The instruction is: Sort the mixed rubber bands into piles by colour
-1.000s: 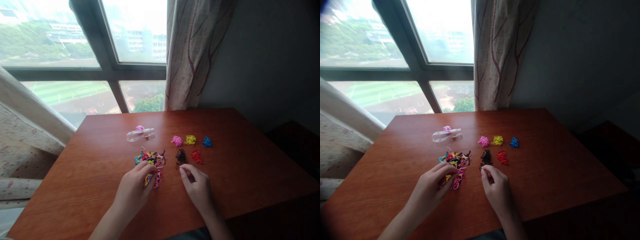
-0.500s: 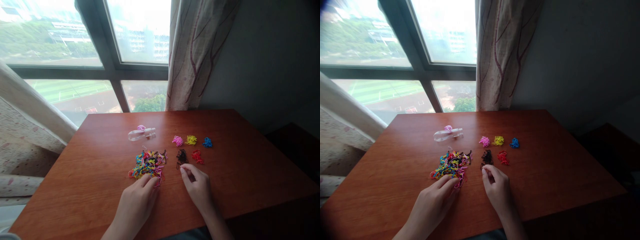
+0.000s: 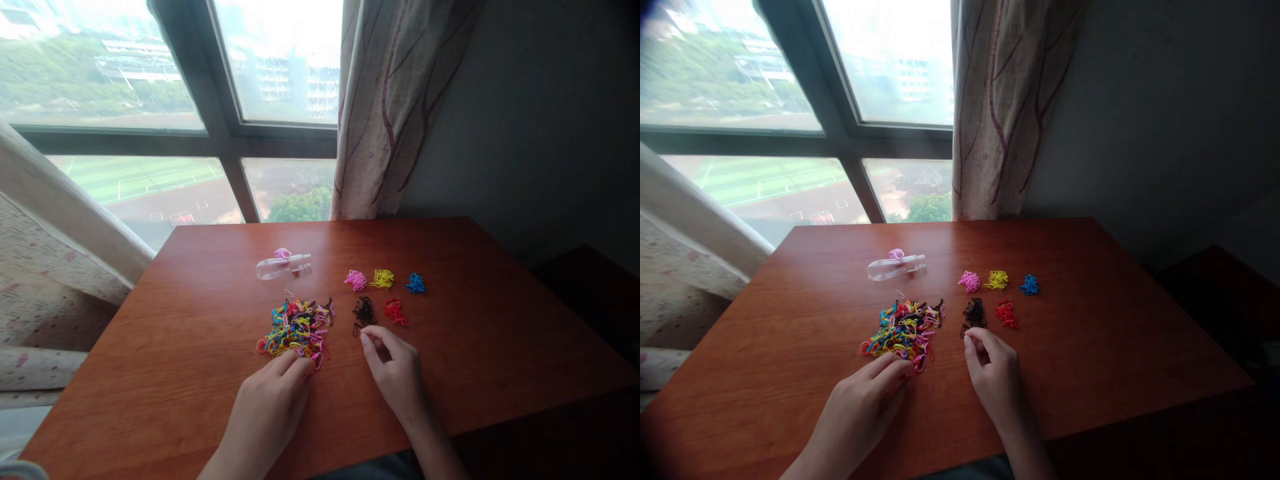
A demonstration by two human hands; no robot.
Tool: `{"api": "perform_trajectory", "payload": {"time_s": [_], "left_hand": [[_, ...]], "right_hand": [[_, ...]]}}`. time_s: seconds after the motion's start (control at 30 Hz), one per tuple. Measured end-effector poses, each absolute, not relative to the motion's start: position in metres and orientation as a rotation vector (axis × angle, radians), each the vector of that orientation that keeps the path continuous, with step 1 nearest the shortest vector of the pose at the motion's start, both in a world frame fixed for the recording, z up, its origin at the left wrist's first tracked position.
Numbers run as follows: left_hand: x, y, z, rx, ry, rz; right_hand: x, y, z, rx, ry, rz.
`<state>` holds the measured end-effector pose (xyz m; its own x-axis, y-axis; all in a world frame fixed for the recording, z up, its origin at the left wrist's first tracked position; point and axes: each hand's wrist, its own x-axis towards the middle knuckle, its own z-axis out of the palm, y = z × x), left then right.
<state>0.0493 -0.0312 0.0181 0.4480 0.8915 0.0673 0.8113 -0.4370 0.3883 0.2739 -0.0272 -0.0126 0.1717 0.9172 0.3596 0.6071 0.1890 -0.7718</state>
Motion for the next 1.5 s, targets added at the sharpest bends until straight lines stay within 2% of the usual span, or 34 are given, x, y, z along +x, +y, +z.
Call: {"api": "perform_trajectory", "payload": {"time_s": [0.47, 0.73, 1.07, 1.3, 1.5], "left_hand": [[0.044, -0.018, 0.032, 1.959, 1.346, 0.664], [0.086, 0.059, 0.055, 2.252, 1.243, 0.637], [0.145, 0.142, 0.029, 2.381, 1.267, 0.538], [0.132, 0.134, 0.036, 2.362, 1.274, 0.589], [0.092, 0.090, 0.047, 2.294, 1.281, 0.675]], "right_hand": [[0.273, -0.027, -0.011, -1.506, -1.548, 0.408], [0.269, -0.033, -0.018, -1.431, -1.703, 0.379], [0.267, -0.031, -0.023, -1.441, -1.689, 0.506], [0.267, -0.030, -0.021, -1.463, -1.700, 0.569], [0.267, -0.031, -0.021, -1.475, -1.757, 0.558]]}}
